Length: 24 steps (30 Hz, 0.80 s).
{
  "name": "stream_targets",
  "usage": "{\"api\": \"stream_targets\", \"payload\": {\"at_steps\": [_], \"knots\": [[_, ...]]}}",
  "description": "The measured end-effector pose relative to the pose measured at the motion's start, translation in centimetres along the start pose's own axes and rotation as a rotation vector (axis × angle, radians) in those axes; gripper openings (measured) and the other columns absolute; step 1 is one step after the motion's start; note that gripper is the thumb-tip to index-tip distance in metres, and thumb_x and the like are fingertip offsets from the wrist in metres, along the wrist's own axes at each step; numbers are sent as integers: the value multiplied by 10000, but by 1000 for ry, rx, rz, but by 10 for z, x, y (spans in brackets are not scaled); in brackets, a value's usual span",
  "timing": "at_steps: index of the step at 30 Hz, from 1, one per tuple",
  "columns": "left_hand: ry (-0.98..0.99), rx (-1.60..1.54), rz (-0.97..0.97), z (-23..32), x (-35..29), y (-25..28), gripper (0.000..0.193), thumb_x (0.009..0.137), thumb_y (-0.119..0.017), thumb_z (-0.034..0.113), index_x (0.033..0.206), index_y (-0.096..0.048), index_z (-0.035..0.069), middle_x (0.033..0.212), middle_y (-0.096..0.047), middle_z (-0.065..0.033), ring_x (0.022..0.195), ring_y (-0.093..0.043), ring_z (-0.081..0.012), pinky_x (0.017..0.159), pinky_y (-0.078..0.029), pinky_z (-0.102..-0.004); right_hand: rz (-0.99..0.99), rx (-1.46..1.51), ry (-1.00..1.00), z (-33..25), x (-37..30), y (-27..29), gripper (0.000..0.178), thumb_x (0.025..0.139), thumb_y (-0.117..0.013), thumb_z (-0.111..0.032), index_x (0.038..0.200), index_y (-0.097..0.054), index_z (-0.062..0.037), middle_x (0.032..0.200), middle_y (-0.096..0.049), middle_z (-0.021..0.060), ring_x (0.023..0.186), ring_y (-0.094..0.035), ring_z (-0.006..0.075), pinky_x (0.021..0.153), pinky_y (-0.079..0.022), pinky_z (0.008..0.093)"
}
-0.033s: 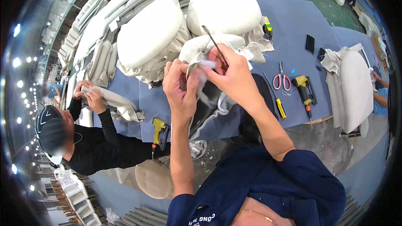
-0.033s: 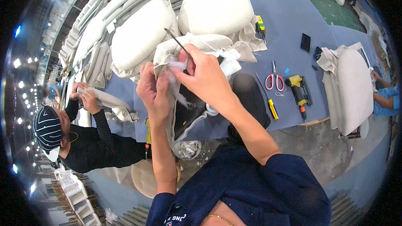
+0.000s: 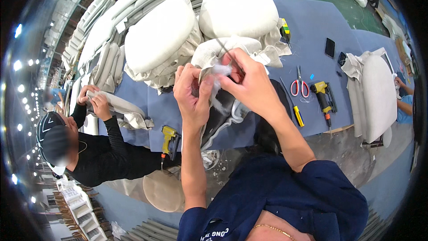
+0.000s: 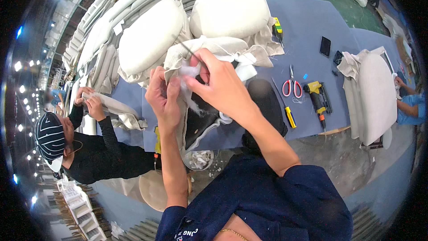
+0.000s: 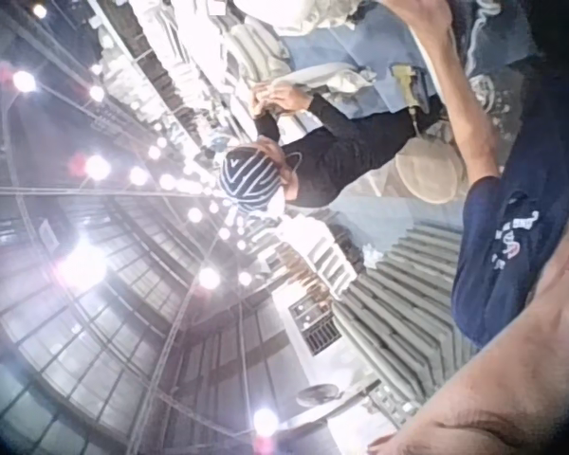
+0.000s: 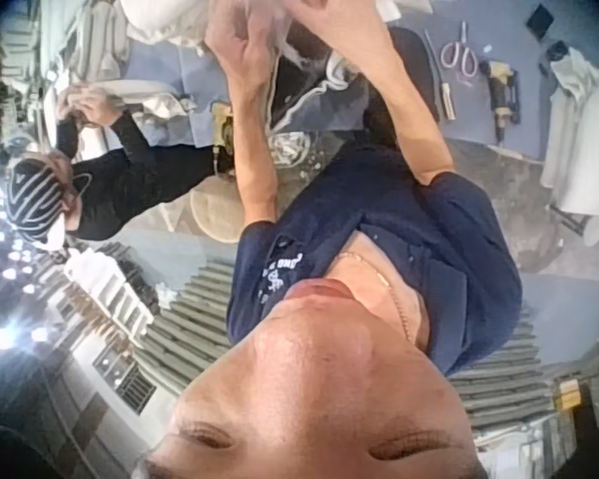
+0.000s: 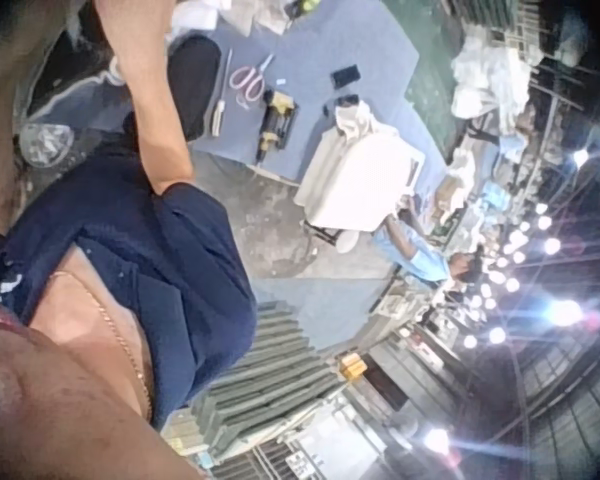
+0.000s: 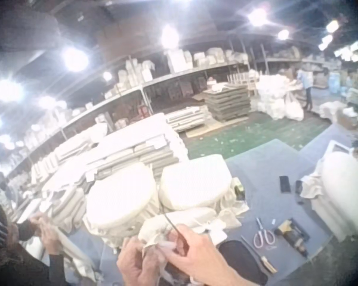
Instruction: The person wraps a white fabric cover around a foam cushion component and pulls it taut. They secure the fabric using a staple gun and trim excess material with scissors. The process is repeated for multiple foam pieces on the workbench.
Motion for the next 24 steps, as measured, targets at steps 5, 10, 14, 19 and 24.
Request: {"api": "stream_targets", "payload": {"at_steps": [5, 10, 14, 19, 24], "knots": [[-12, -7, 42, -2, -1, 8, 226, 887, -691, 174, 778, -557, 28, 706, -435, -31, 719, -360, -188, 643, -304, -330, -3, -46, 185, 15, -33, 22, 183, 984, -611, -98, 1117, -650, 21, 911, -725, 148, 682, -661, 244, 646, -507, 327], [-21, 11, 45, -4, 1, 13, 223, 880, -693, 158, 770, -552, 26, 696, -436, -35, 713, -357, -191, 639, -303, -335, -62, -62, 191, 20, -41, 18, 150, 947, -644, -51, 1078, -674, 15, 863, -729, 143, 638, -675, 239, 571, -494, 305], [-49, 12, 56, 0, -2, 10, 229, 874, -701, 151, 760, -548, 25, 691, -436, -36, 710, -359, -193, 639, -303, -335, -107, -86, 191, 17, -39, 10, 130, 933, -663, -38, 1038, -713, 22, 766, -712, 125, 563, -630, 169, 531, -479, 279], [-44, 17, 31, 3, -5, 11, 224, 872, -707, 165, 767, -560, 32, 700, -453, -44, 717, -368, -205, 655, -312, -343, -128, -46, 240, 7, -42, 2, 145, 914, -678, -10, 1039, -725, 46, 817, -746, 151, 579, -668, 141, 540, -497, 258], [-61, 45, -20, 12, -4, -2, 217, 871, -712, 180, 784, -571, 39, 717, -475, -58, 723, -385, -222, 663, -317, -352, 86, 132, 275, 8, -45, -10, 109, 907, -686, -31, 976, -716, 48, 672, -633, 169, 476, -539, 158, 466, -402, 295]]}}
Point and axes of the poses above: each hand's wrist, its own x-axis towards the middle knuckle, its own y-axis out of the back of the hand, z = x × y, the point moved 6 cm from there along x, towards the middle knuckle
